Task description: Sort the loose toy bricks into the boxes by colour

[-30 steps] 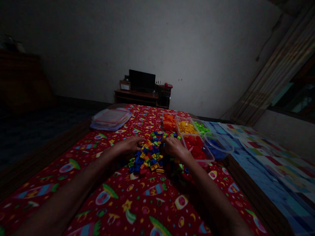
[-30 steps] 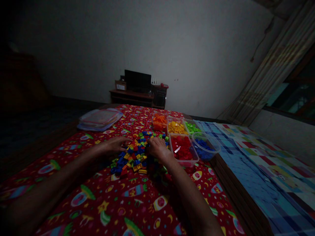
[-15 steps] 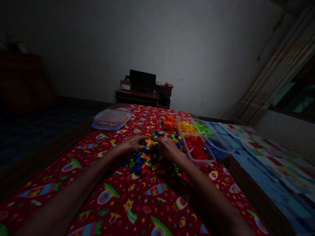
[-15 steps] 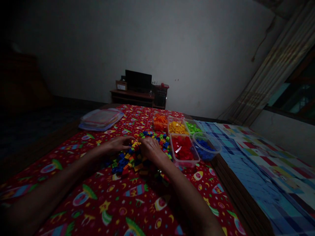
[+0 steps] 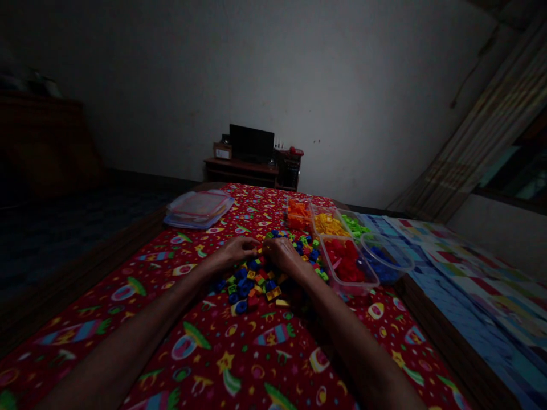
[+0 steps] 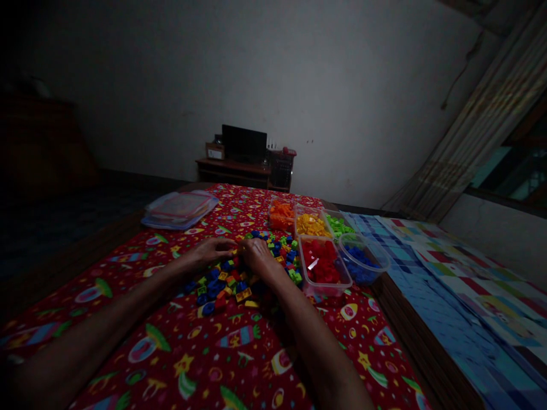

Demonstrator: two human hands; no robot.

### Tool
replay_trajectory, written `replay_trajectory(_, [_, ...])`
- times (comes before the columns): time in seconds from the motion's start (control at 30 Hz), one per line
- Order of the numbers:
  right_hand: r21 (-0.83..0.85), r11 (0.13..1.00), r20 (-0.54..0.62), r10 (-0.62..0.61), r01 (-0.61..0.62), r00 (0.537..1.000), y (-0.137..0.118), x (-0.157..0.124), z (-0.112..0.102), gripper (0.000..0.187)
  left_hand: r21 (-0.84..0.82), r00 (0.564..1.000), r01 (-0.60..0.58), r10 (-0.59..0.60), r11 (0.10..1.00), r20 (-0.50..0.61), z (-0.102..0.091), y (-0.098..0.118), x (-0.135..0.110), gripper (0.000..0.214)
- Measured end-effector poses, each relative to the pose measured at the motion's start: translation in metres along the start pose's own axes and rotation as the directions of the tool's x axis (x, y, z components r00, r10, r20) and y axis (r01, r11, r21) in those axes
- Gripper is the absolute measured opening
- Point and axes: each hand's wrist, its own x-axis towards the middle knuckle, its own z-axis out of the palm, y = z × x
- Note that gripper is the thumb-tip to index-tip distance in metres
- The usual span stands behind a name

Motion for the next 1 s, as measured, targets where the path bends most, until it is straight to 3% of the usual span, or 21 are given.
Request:
replay_trajectory(0.17, [0.106,0.994,-0.097,0.049,-0.039,0.994,0.005,-0.007,-0.015,0.02,-0.153,0.997,0.081,-0.083,0.985,-0.006,0.0,0.011,-0.004,0.056])
replay_trajectory(0.37, [0.03,0.979,-0.087,0.203,-0.201,0.975,0.025,-0.015,-0.056,0.021,-0.169,0.994,0.106,-0.107,0.98,0.005,-0.002,0.016,-0.008,0.059])
replay_trajectory(0.43, [0.0,0.949,-0.042,0.314,-0.314,0.948,0.043,-0.014,-0.074,0.02,-0.128,0.994,0.108,-0.108,0.986,0.005,-0.003,0.016,-0.007,0.06])
replay_trajectory(0.57, [-0.096,0.836,-0.038,0.539,-0.54,0.842,0.087,-0.005,-0.106,0.02,-0.042,0.997,0.073,-0.074,0.996,-0.022,-0.004,0.022,-0.008,0.06])
replay_trajectory(0.63, [-0.136,0.796,-0.077,0.585,-0.59,0.807,0.106,-0.002,-0.118,0.019,-0.051,0.997,0.064,-0.066,0.997,-0.034,-0.004,0.027,-0.009,0.061])
replay_trajectory(0.73, [-0.16,0.778,-0.165,0.586,-0.607,0.794,0.12,-0.003,-0.13,0.019,-0.114,0.996,0.085,-0.089,0.99,-0.025,-0.003,0.035,-0.012,0.06])
replay_trajectory(0.83, [-0.12,0.815,-0.278,0.52,-0.567,0.808,0.111,-0.009,-0.129,0.025,-0.115,0.995,0.09,-0.094,0.989,-0.029,-0.003,0.038,-0.013,0.056])
replay_trajectory(0.9, [-0.116,0.869,-0.313,0.427,-0.48,0.848,0.097,-0.011,-0.122,0.026,-0.051,0.996,0.078,-0.08,0.996,-0.049,-0.002,0.036,-0.013,0.054])
replay_trajectory(1.0, [-0.166,0.944,-0.198,0.252,-0.286,0.947,0.072,-0.01,-0.104,0.024,0.041,0.997,0.052,-0.049,0.998,-0.062,-0.001,0.029,-0.01,0.05])
